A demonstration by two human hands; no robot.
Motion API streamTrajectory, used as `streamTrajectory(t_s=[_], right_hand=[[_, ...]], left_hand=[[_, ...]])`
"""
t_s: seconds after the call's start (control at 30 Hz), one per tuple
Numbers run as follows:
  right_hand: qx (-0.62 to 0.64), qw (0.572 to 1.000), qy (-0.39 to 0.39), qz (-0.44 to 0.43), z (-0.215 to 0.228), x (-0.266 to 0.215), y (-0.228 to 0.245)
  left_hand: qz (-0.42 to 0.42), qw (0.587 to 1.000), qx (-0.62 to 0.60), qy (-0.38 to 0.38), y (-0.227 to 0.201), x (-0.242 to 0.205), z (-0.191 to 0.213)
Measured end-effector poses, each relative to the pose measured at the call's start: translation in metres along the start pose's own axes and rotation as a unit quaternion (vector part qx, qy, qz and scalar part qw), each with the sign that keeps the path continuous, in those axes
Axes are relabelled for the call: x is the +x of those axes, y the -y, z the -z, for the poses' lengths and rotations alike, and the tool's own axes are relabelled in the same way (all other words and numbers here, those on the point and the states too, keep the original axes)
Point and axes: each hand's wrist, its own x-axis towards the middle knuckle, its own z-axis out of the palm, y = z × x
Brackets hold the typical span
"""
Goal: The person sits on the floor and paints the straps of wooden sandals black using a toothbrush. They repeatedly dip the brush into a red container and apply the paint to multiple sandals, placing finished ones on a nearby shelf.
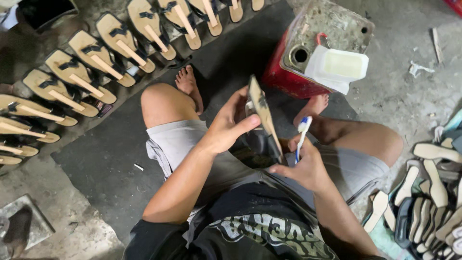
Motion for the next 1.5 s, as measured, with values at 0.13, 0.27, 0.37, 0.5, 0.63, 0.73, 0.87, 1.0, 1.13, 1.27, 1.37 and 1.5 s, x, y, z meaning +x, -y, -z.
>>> streamTrajectory(t_s=[0.13,0.27,0.37,0.5,0.63,0.73,0.87,1.0,1.13,1.27,1.37,1.5], right_hand=[[0.07,0.996,0.021,0.047,0.015,-0.006,-0.013],[-0.159,0.98,-0.121,-0.008,0.064,0.031,-0.03],[-0.295,0.935,-0.197,-0.009,0.104,0.072,-0.043],[-0.428,0.886,-0.18,-0.017,0.136,0.12,-0.058],[-0.476,0.863,-0.166,0.021,0.138,0.149,-0.064],[-0.53,0.836,-0.14,0.02,0.137,0.157,-0.061],[-0.511,0.843,-0.17,0.013,0.148,0.136,-0.05],[-0.511,0.846,-0.15,-0.038,0.156,0.103,-0.032],[-0.322,0.937,-0.132,-0.025,0.139,0.068,0.002],[-0.075,0.993,-0.09,0.022,0.083,0.013,0.037],[0.094,0.993,-0.049,0.057,0.046,-0.012,0.051],[0.214,0.975,-0.042,0.05,0.021,-0.017,0.059]], left_hand=[[0.014,1.0,0.003,0.002,0.005,0.002,-0.01],[0.012,0.999,-0.03,-0.01,0.008,-0.019,-0.013],[0.022,0.999,0.006,-0.032,0.007,-0.038,-0.024],[-0.009,0.994,0.09,-0.063,0.009,-0.049,-0.037],[-0.094,0.962,0.235,-0.1,0.011,-0.048,-0.039],[-0.146,0.936,0.304,-0.105,0.009,-0.047,-0.037],[-0.141,0.928,0.33,-0.104,0.004,-0.049,-0.035],[-0.148,0.928,0.317,-0.123,0.007,-0.046,-0.034],[-0.255,0.885,0.369,-0.128,0.019,-0.04,-0.033],[-0.35,0.822,0.441,-0.086,0.029,-0.037,-0.031],[-0.38,0.803,0.454,-0.068,0.031,-0.037,-0.031],[-0.374,0.792,0.48,-0.048,0.028,-0.043,-0.031]])
